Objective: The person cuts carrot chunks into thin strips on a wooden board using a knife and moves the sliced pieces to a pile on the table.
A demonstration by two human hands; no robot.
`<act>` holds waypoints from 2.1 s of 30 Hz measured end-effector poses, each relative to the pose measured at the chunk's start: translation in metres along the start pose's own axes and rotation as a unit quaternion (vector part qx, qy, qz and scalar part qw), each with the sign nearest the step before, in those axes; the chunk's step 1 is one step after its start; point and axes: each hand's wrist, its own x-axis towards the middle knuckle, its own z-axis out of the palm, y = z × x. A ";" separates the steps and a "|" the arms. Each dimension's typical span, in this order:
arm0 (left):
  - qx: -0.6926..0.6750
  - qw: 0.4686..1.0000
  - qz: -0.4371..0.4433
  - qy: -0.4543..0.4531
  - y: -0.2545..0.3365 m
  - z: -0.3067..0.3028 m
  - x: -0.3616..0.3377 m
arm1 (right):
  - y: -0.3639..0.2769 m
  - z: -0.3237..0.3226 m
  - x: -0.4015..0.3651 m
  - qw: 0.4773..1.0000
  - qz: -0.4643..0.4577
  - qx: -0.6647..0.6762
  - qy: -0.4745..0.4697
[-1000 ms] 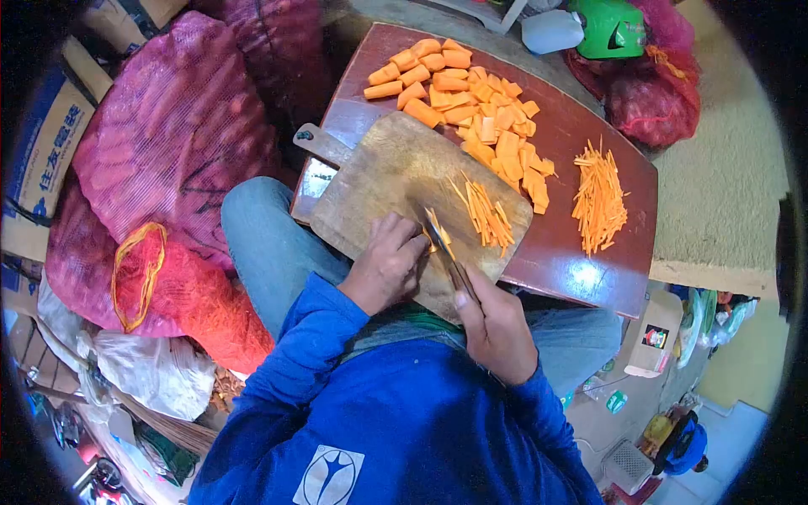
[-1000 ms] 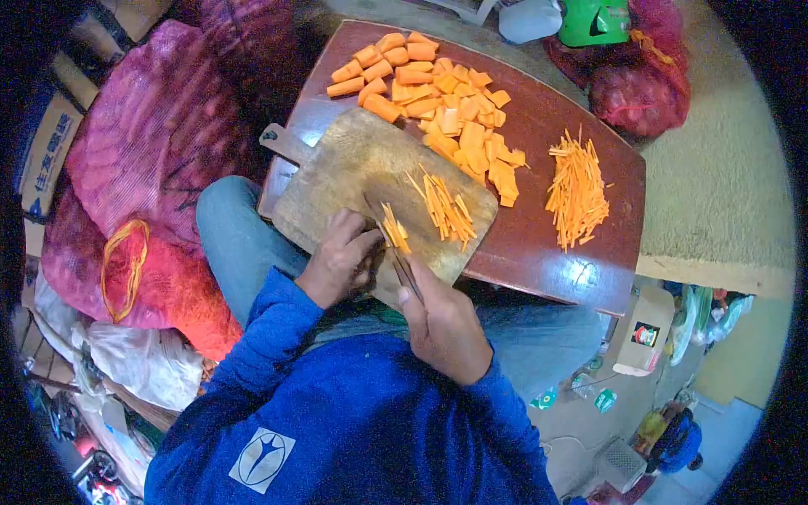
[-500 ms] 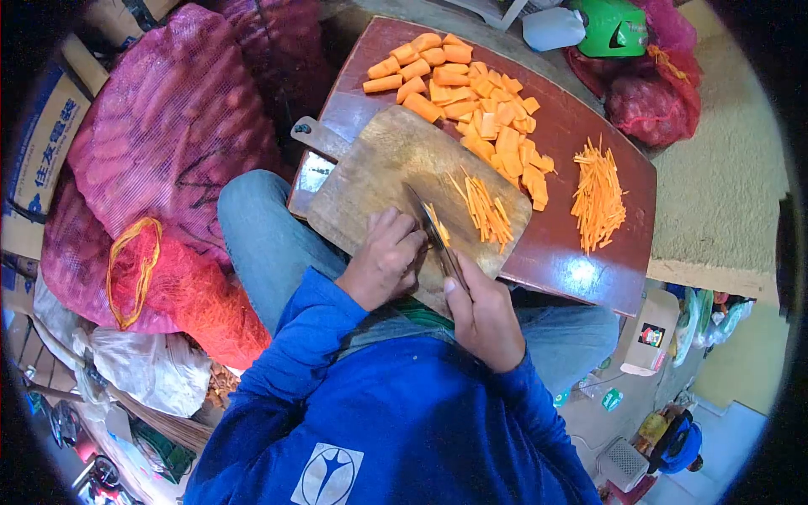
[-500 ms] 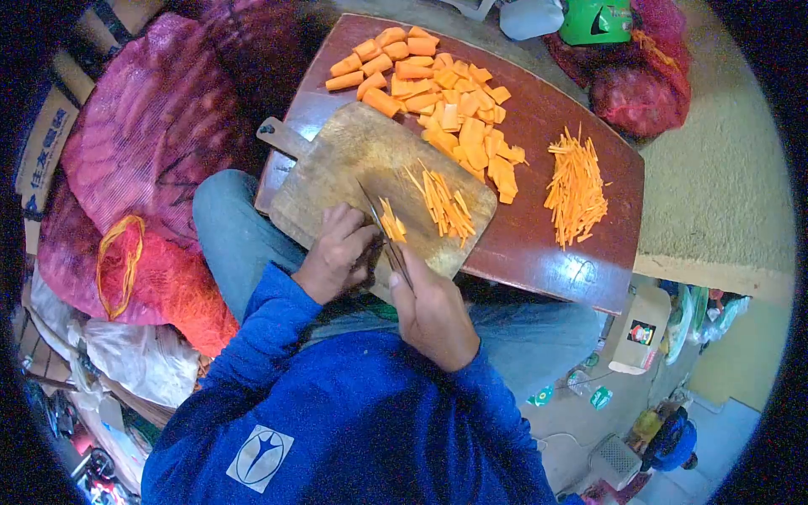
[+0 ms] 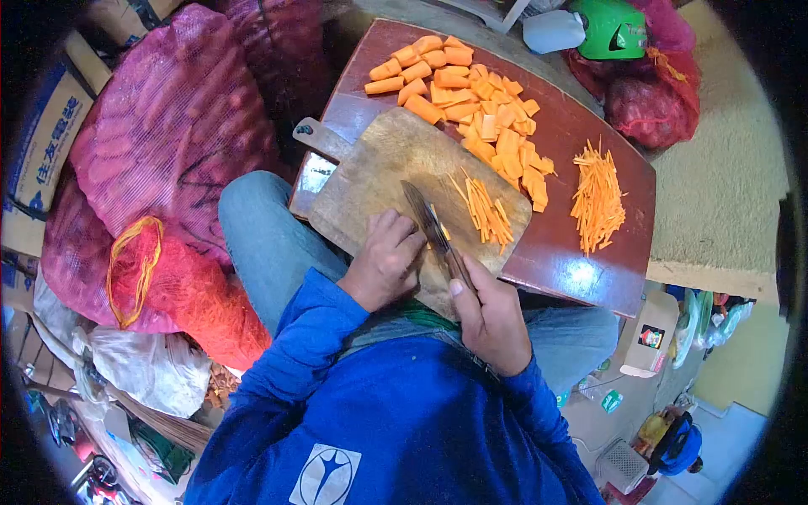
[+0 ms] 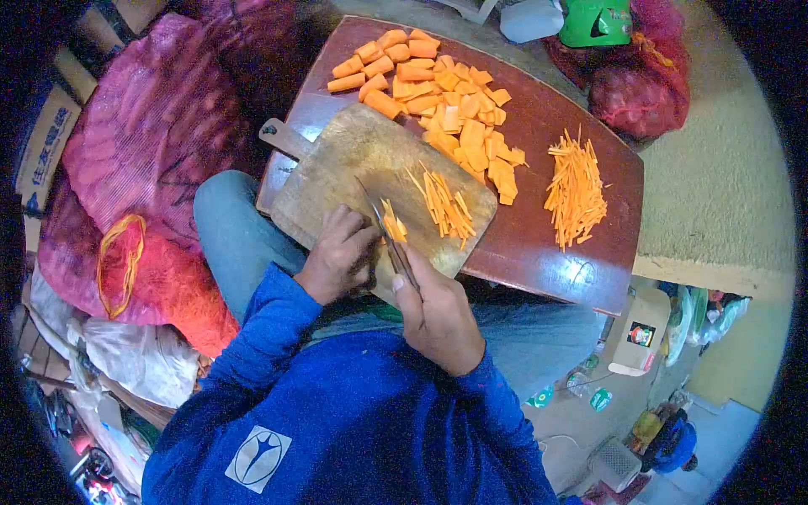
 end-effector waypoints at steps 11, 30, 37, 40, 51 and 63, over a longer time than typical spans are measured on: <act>0.012 1.000 -0.013 -0.006 0.001 0.000 -0.002 | -0.005 -0.004 -0.005 0.999 0.043 0.021 0.016; -0.066 0.987 -0.089 0.113 0.006 -0.002 0.004 | 0.016 -0.003 -0.014 0.999 0.014 0.037 0.023; 0.002 0.997 -0.051 0.054 0.007 -0.003 0.007 | 0.036 -0.031 0.004 0.996 0.018 -0.022 0.086; 0.015 0.998 -0.060 0.031 0.006 -0.004 0.007 | 0.024 -0.039 0.004 0.995 0.054 0.004 0.085; 0.037 0.999 -0.014 0.018 0.014 0.016 0.052 | 0.033 -0.027 -0.009 0.988 0.041 0.125 0.085; 0.101 0.994 -0.046 0.004 0.004 0.005 0.058 | 0.044 -0.020 -0.018 0.990 -0.081 0.015 0.111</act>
